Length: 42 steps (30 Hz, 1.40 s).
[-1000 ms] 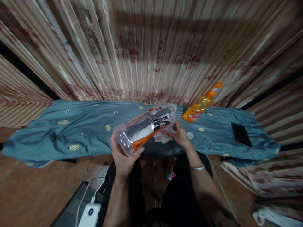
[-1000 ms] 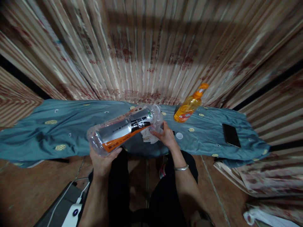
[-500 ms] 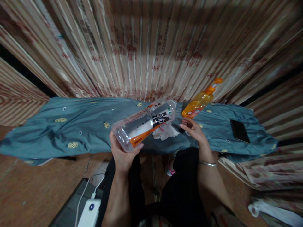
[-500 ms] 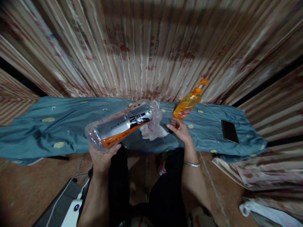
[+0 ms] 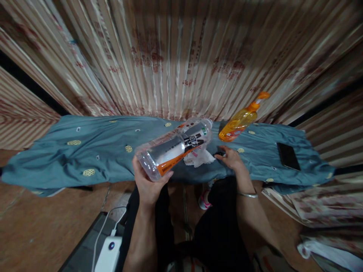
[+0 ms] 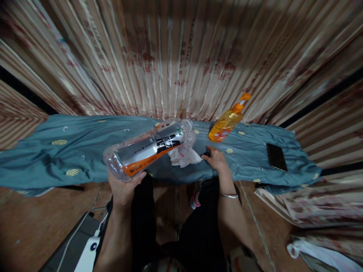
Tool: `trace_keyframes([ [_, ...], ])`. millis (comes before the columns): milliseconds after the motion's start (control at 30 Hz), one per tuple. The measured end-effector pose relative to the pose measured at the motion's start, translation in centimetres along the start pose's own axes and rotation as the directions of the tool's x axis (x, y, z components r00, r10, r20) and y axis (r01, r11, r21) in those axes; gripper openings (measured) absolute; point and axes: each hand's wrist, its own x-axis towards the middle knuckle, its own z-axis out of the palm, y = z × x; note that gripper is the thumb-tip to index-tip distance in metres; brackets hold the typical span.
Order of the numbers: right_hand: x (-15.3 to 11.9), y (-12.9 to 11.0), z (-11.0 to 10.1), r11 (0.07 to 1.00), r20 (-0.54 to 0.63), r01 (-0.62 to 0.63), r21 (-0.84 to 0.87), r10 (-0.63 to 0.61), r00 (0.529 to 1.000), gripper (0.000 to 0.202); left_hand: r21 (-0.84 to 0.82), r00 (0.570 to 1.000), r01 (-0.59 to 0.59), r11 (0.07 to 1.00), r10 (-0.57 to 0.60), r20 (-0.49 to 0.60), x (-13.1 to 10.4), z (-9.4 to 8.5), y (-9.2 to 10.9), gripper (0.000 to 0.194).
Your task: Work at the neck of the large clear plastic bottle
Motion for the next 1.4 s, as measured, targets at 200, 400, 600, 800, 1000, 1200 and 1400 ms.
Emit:
trace_keyframes([
  [200, 0.4, -0.3, 1.1, 0.991, 0.02, 0.039, -0.127, -0.037, 0.999, 0.038, 0.016, 1.0, -0.014, 1.0, 0.014, 0.003, 0.0, 0.1, 0.2, 0.094],
  [400, 0.9, -0.7, 1.1, 0.986, -0.015, 0.013, -0.166, -0.015, 1.0, 0.031, 0.005, 0.999, -0.029, 1.0, 0.029, 0.017, -0.1, 0.1, 0.2, 0.092],
  [600, 1.0, -1.5, 1.0, 0.989, -0.124, -0.018, -0.146, 0.0, 0.992, 0.034, 0.004, 1.0, -0.002, 1.0, 0.003, -0.003, -0.2, 0.0, -0.4, 0.098],
  [800, 1.9, -2.5, 1.6, 0.984, -0.124, -0.018, -0.175, -0.004, 0.992, 0.037, 0.03, 1.0, 0.003, 1.0, -0.003, -0.011, -0.2, 0.1, 0.0, 0.098],
  [1000, 2.2, -2.3, 2.0, 0.986, -0.06, 0.008, -0.165, -0.018, 0.998, 0.043, 0.007, 1.0, 0.011, 1.0, -0.011, -0.013, -0.2, 0.1, 0.2, 0.095],
  [1200, 2.4, -2.3, 2.5, 0.982, -0.042, 0.056, -0.183, -0.065, 0.997, 0.044, 0.017, 1.0, -0.013, 1.0, 0.014, -0.01, -0.3, 0.1, -0.2, 0.097],
  [1400, 3.1, -2.8, 2.6, 0.984, -0.018, 0.002, -0.176, -0.005, 1.0, 0.036, -0.024, 1.0, 0.009, 1.0, -0.009, 0.015, -0.4, -0.1, -0.4, 0.098],
])
